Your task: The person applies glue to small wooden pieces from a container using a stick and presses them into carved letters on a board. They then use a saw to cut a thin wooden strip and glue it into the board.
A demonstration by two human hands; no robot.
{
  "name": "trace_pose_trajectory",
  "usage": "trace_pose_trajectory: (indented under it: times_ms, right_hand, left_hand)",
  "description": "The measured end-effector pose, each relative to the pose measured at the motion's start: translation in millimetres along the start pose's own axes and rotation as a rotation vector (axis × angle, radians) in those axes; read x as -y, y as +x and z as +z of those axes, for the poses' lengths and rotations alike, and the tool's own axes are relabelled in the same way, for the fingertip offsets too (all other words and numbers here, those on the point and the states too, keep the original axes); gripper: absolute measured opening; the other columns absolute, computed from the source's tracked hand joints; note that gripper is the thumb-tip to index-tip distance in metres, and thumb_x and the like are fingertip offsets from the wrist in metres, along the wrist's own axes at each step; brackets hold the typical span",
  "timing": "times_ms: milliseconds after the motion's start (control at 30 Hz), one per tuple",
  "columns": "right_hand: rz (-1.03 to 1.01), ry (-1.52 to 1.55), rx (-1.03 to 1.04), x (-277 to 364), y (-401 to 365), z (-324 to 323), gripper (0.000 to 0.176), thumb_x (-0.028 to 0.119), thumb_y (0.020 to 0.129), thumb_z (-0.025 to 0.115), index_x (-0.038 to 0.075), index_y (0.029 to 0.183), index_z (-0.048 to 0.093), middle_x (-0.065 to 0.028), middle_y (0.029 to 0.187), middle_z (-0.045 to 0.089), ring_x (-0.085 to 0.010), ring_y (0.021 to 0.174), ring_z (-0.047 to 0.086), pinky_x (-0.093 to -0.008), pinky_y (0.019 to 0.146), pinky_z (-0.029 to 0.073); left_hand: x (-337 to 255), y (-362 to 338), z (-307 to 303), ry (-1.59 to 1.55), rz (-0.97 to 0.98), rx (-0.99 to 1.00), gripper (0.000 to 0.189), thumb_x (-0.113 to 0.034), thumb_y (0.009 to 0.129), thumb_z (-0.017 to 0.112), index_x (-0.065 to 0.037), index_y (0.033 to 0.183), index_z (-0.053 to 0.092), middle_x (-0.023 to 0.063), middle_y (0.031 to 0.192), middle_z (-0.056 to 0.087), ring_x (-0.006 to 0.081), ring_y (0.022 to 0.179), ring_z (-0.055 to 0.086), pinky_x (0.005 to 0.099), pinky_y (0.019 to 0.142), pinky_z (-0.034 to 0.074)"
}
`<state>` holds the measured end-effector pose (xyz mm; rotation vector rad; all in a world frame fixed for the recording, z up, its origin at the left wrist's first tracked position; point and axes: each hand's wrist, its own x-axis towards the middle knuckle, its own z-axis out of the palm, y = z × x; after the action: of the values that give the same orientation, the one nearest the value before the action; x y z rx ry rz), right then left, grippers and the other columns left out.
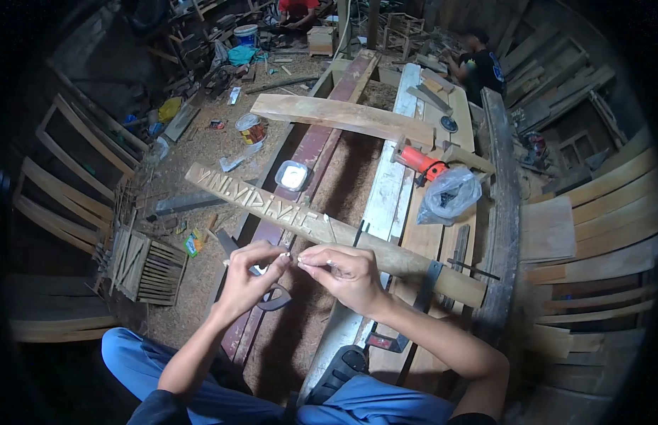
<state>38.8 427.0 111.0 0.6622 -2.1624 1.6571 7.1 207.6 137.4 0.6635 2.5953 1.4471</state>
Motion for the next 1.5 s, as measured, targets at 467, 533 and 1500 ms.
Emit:
trace_pose_trajectory:
  times_ms: [467, 533, 1500]
  right_hand:
    - [0.327, 0.086, -0.251, -86, -78, -17, 0.028, -0.007, 0.080, 0.075, 0.002, 0.106, 0.070, -0.0083, 0.102, 0.073, -0.0129, 0.081, 0.069, -0.0266, 0.070, 0.054]
    - [0.301, 0.092, -0.278, -89, -76, -18, 0.025, -0.005, 0.083, 0.075, 0.002, 0.106, 0.071, -0.0076, 0.102, 0.073, -0.0111, 0.078, 0.067, -0.0256, 0.067, 0.053]
    - [0.755, 0.090, -0.568, -180, -152, -58, 0.018, 0.006, 0.094, 0.074, 0.000, 0.111, 0.071, 0.0003, 0.088, 0.071, -0.0017, 0.065, 0.054, -0.0205, 0.059, 0.044]
  left_hand:
    - [0, 33, 115, 0.365, 0.232, -0.183, 0.017, -0.020, 0.087, 0.077, -0.003, 0.090, 0.075, 0.0102, 0.069, 0.059, 0.0263, 0.060, 0.054, 0.0387, 0.060, 0.040]
    - [5, 35, 114, 0.339, 0.168, -0.106, 0.024, -0.019, 0.087, 0.076, -0.003, 0.105, 0.076, 0.0114, 0.074, 0.060, 0.0273, 0.068, 0.056, 0.0394, 0.066, 0.043]
    - [130, 72, 295, 0.344, 0.150, 0.136, 0.037, -0.009, 0.086, 0.071, -0.005, 0.123, 0.069, 0.0142, 0.113, 0.066, 0.0350, 0.104, 0.061, 0.0452, 0.091, 0.051]
